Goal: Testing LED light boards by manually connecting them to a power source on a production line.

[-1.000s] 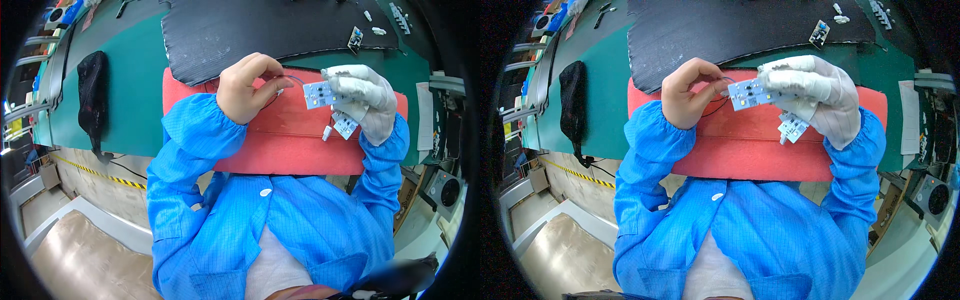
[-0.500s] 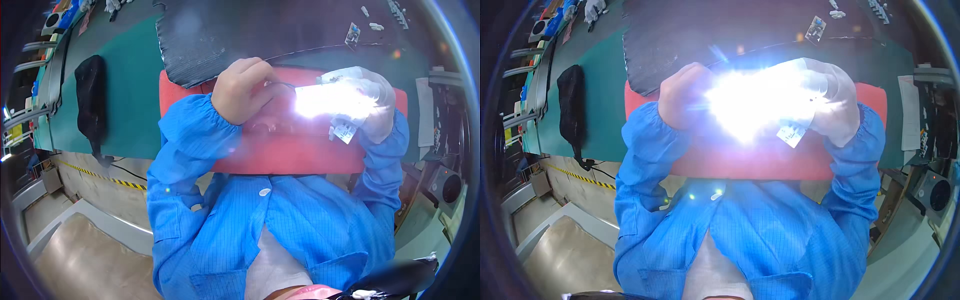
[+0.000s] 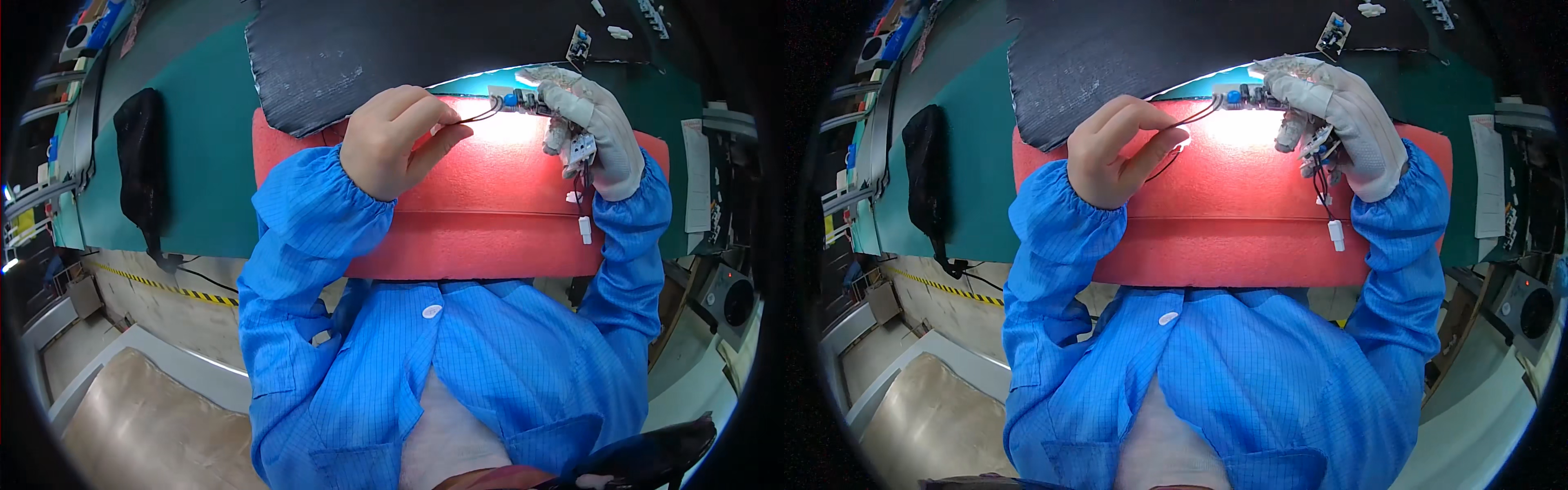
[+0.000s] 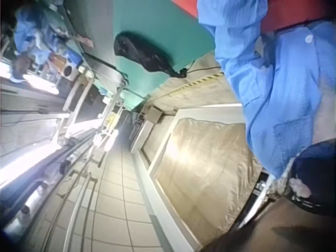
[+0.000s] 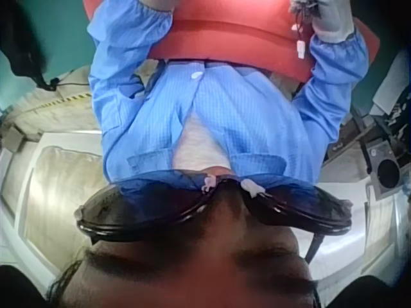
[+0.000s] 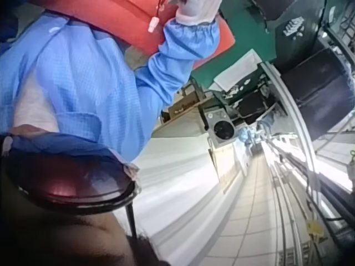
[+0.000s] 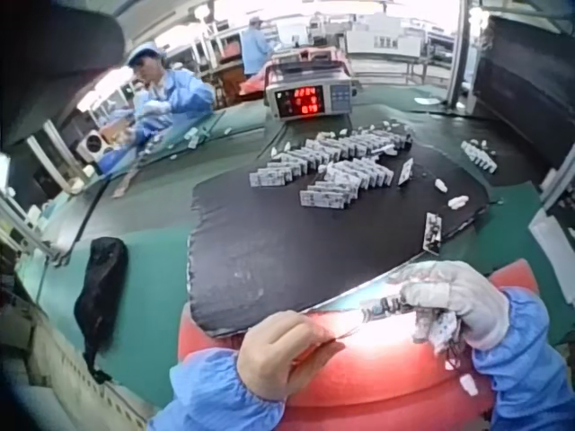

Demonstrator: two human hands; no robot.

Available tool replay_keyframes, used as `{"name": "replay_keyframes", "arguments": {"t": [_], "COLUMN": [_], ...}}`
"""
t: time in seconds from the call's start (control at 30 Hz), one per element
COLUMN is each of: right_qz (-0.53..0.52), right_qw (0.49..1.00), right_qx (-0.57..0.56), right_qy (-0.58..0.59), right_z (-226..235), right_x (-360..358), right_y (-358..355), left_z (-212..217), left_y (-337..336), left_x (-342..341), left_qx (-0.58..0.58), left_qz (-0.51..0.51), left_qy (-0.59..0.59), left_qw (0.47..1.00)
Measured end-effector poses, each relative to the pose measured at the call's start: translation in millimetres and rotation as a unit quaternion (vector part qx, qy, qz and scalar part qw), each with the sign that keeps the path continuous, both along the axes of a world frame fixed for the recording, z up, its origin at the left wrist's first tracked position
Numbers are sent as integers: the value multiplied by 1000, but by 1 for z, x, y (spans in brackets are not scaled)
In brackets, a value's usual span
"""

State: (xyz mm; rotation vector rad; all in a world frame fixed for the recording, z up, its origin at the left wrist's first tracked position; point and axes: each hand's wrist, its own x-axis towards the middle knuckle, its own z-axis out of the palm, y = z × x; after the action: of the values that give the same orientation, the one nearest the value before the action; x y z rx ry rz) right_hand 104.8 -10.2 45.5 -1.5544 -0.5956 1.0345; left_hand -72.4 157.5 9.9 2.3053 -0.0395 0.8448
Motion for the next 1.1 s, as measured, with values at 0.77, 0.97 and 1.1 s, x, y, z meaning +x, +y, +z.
{"name": "replay_keyframes", "arguments": {"t": [0.77,0.97,1.1], "right_qz": [-27,52,-23], "right_qw": [999,992,965], "right_qx": [-7,-11,194], "right_qy": [-21,116,175], "right_z": [1,-8,-20], "right_x": [3,29,13], "right_y": [-8,-16,-7], "left_z": [-2,19,9], "left_y": [4,-2,54], "left_x": [2,-1,6], "left_qx": [32,-270,-402], "left_qz": [-27,21,112], "left_qy": [-18,-3,-74], "left_qw": [999,963,906]}}
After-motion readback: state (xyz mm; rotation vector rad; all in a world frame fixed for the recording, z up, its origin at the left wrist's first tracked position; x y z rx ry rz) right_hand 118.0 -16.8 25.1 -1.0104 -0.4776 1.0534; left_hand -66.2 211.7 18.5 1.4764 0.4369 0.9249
